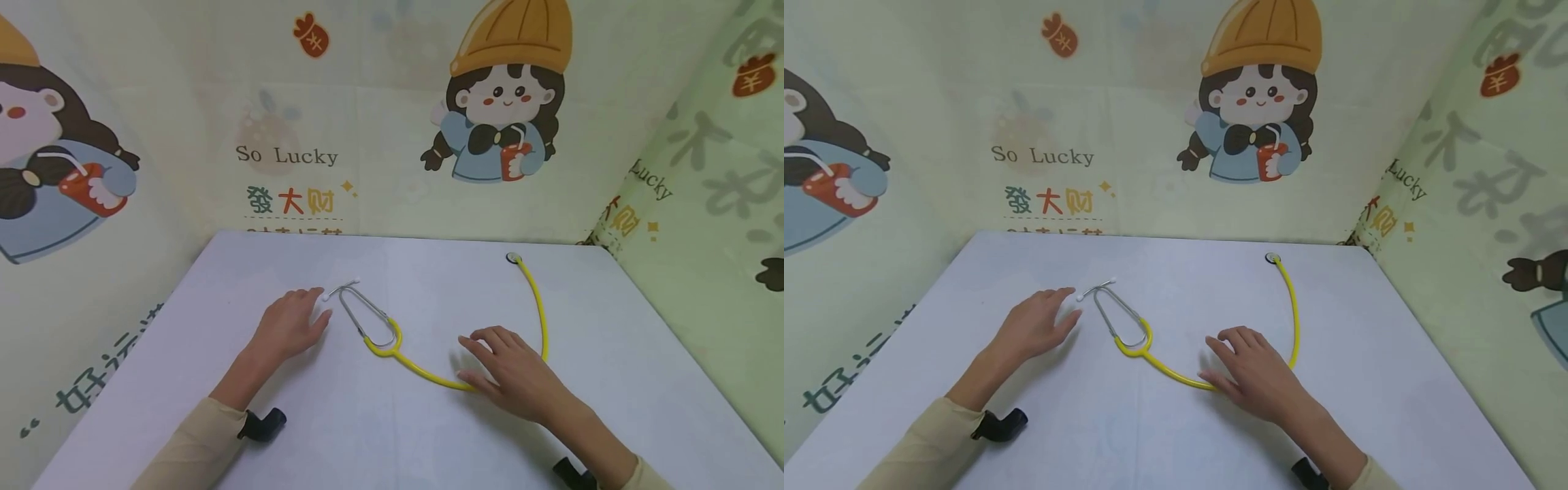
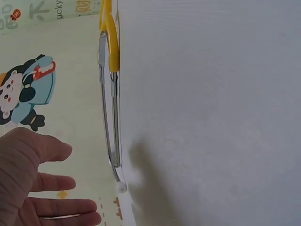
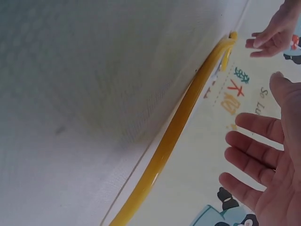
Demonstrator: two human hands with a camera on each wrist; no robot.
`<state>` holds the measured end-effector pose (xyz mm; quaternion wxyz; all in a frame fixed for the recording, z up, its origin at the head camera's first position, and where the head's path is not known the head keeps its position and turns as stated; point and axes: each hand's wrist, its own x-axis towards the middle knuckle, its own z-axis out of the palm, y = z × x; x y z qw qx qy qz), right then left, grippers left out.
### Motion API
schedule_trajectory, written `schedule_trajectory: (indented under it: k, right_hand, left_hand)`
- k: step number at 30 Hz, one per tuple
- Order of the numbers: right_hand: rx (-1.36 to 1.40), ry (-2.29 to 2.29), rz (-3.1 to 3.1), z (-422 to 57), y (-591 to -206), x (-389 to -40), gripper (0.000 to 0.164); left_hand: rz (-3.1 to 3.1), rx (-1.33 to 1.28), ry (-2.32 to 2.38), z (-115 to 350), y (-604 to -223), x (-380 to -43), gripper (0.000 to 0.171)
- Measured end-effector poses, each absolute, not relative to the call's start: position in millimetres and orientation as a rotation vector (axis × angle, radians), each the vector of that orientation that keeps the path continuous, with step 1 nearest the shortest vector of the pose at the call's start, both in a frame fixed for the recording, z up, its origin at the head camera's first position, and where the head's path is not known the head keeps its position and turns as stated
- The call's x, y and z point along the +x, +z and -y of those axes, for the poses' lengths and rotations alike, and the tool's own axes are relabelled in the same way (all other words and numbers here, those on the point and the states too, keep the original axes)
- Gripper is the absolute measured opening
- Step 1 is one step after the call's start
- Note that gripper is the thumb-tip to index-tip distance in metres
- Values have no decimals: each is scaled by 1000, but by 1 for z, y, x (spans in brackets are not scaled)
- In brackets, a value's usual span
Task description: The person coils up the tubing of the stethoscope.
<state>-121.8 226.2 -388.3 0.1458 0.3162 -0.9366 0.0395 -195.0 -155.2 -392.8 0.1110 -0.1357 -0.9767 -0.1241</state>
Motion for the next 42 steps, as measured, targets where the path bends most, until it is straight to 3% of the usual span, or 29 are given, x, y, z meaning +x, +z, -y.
schedule_trajectory:
  k: [10, 17, 30, 42]
  right_hand:
    - [1054, 74, 2656, -217, -396, -121, 44]
    - [1140, 38, 2675, -209, -399, -119, 35]
    - [1201, -42, 2703, -204, -404, -118, 19]
    - [1207, -112, 2762, -201, -399, -119, 13]
  left_hand:
    - [2928, -725, -276, 144, -391, -212, 47]
    - [2992, -891, -215, 132, -389, -224, 54]
    - [3194, -935, -81, 110, -396, -240, 74]
    - [3136, -994, 79, 108, -398, -244, 59]
